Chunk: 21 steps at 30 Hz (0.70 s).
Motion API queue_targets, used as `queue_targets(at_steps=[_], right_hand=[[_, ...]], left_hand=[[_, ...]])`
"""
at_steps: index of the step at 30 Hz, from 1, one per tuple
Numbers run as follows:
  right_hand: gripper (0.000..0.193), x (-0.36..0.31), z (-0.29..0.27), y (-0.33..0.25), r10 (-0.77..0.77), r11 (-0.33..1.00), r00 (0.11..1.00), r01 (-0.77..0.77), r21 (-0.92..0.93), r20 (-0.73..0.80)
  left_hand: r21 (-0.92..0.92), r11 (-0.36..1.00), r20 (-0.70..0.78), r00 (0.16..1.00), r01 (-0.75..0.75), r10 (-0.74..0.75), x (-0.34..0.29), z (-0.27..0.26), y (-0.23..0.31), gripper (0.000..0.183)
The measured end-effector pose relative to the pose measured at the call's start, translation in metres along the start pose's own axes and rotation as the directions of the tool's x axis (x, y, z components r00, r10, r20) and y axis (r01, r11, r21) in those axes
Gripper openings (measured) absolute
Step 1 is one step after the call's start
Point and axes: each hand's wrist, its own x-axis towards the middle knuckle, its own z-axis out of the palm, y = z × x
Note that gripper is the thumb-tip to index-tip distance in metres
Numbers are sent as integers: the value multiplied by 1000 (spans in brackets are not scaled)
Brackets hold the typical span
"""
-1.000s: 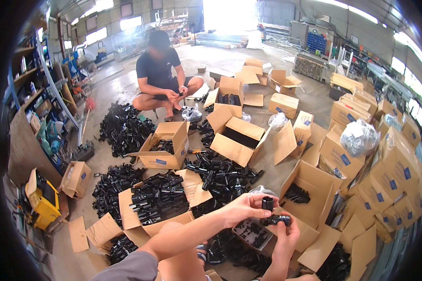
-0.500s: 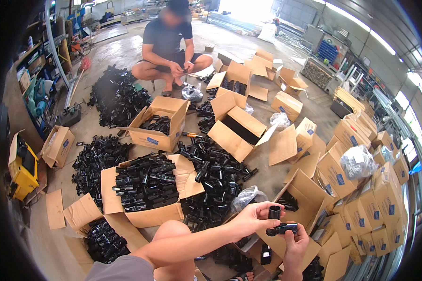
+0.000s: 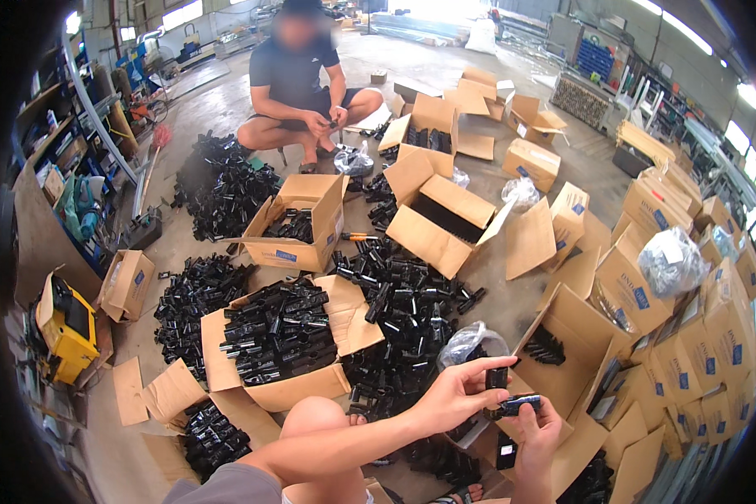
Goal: The person picks up black plastic components and small metal pins from cardboard boxes on the floor, fits them together by hand, and places the assembled units into a separate box.
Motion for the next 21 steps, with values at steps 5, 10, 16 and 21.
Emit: queue_targets(at_steps=[5,10,16,21], right_hand=[[51,-2,-16,-9,-14,999,1000,14,-52,5],[44,53,-29,21,181,942,983,-183,-282,-34],[33,122,-138,59,212,655,943,-333,-678,-258],[33,154,-112,134,-201,361,961,-107,-926,-190]], left_hand=[[-17,1000,42,999,14,-13,13,14,14,39],[67,988,-254,955,-140,153,28,-35,4,40],[-42,981,-379,911,-190,160,50,-42,31,45],[51,973,-444,868,-225,224,54,-65,27,44]])
